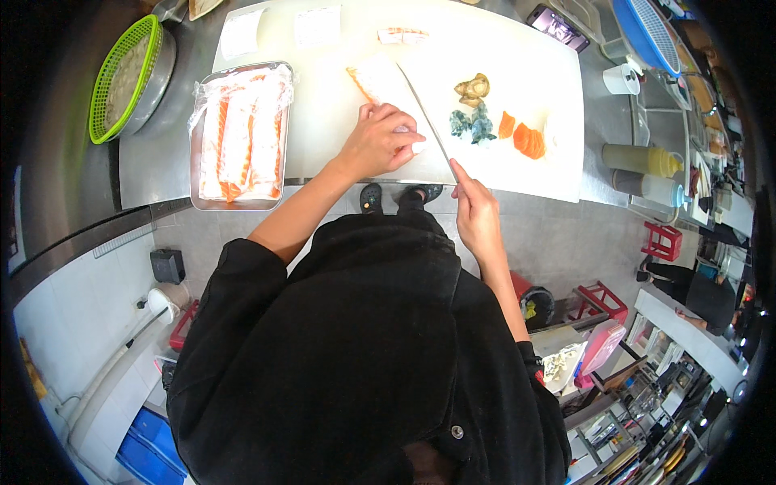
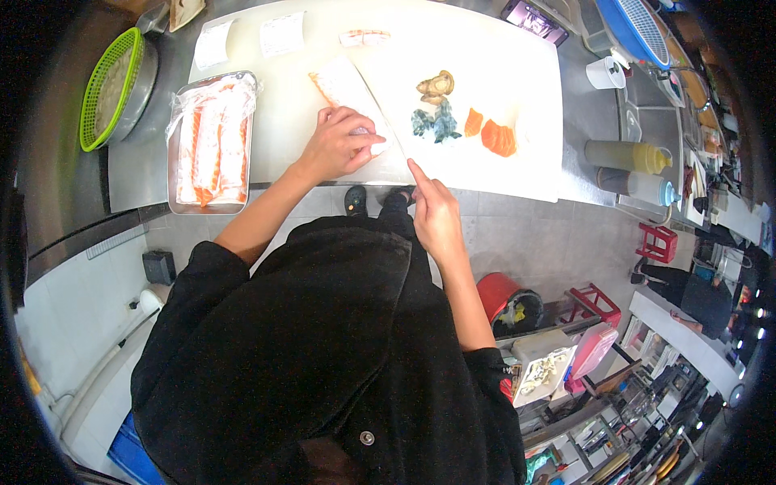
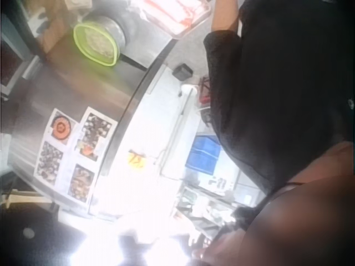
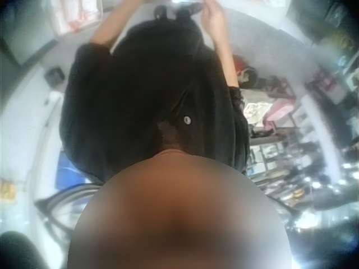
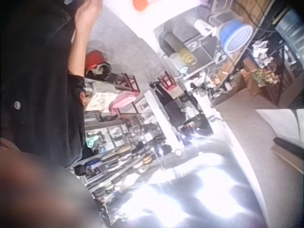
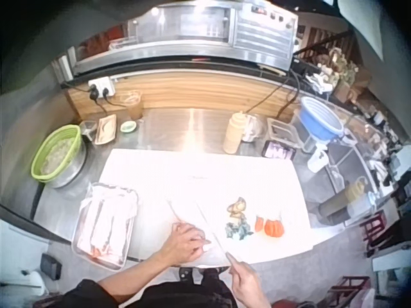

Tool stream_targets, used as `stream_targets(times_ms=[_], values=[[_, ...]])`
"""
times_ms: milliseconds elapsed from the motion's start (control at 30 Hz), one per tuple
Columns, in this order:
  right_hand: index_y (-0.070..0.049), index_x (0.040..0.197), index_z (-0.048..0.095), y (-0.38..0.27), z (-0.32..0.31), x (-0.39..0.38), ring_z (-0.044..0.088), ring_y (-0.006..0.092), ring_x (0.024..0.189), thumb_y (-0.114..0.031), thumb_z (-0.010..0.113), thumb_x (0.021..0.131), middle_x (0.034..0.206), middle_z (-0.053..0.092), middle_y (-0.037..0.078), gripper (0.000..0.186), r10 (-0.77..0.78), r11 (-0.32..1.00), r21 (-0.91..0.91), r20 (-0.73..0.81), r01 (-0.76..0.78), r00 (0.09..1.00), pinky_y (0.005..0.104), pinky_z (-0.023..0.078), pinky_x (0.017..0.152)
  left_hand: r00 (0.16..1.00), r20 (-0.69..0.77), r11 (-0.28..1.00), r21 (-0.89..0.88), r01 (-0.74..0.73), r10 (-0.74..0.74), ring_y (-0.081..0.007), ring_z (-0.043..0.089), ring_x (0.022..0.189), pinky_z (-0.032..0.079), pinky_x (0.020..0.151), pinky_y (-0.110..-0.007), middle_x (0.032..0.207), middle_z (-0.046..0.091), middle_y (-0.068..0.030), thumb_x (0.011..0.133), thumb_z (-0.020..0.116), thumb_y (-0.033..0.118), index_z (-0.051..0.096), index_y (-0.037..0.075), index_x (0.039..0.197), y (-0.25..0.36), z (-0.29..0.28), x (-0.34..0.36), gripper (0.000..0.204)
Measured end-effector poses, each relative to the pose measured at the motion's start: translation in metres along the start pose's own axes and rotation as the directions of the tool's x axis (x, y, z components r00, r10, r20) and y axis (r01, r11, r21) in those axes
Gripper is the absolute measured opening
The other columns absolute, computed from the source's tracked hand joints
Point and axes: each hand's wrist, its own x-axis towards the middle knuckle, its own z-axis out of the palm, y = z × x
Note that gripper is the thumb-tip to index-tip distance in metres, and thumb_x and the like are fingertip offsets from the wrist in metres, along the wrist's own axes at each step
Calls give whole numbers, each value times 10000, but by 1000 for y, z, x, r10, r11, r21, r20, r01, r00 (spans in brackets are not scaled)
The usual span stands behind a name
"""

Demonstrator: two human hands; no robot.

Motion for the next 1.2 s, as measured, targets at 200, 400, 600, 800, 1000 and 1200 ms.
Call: stream_targets(times_ms=[200, 400, 600, 800, 1000, 1200], values=[[-151, 1431, 602, 5, 1, -7, 633, 268, 776, 82, 495, 935, 828, 609, 131, 558, -12, 1000, -27, 13, 13, 1000, 373, 522, 791, 990, -67, 989, 63, 131, -127, -189, 585, 1024, 367, 897, -425, 1007, 646, 47, 753, 734, 142, 767, 187, 941, 1, 0, 1, 196], [-150, 1419, 613, 4, 0, -11, 633, 302, 768, 79, 519, 918, 829, 604, 147, 558, -16, 999, -31, 28, 17, 999, 409, 520, 779, 982, -59, 984, -1, 179, -179, -207, 597, 1017, 387, 892, -411, 991, 646, 8, 752, 746, 139, 740, 156, 939, -1, 2, 2, 188], [-142, 1417, 607, -3, -1, -7, 648, 341, 783, 62, 546, 907, 852, 617, 176, 553, -3, 999, -40, 54, 5, 999, 447, 524, 769, 977, -103, 982, -17, 188, -189, -179, 599, 975, 393, 851, -400, 955, 649, 40, 744, 744, 114, 730, 169, 898, -4, 6, 2, 165], [-142, 1415, 616, -2, 12, 17, 637, 269, 763, 97, 493, 923, 807, 603, 133, 560, -43, 999, 25, 14, 43, 999, 379, 524, 771, 979, -112, 985, -20, 171, -173, -182, 600, 964, 391, 852, -396, 946, 646, 32, 741, 742, 112, 725, 170, 912, -6, 6, 3, 181], [-144, 1420, 608, 2, -1, 1, 655, 311, 768, 72, 519, 908, 799, 613, 154, 563, -35, 999, -10, 32, 35, 999, 432, 532, 773, 973, -63, 974, 19, 224, -222, -200, 595, 995, 397, 879, -395, 977, 643, 10, 790, 718, 123, 721, 159, 969, -4, 4, 2, 183], [-144, 1417, 611, -2, 1, -2, 648, 316, 762, 64, 530, 908, 814, 618, 167, 556, -14, 1000, -21, 23, 15, 1000, 425, 527, 770, 973, -101, 978, -3, 208, -207, -194, 577, 960, 384, 843, -418, 963, 617, 22, 766, 711, 117, 717, 177, 942, -4, 8, 2, 186]])
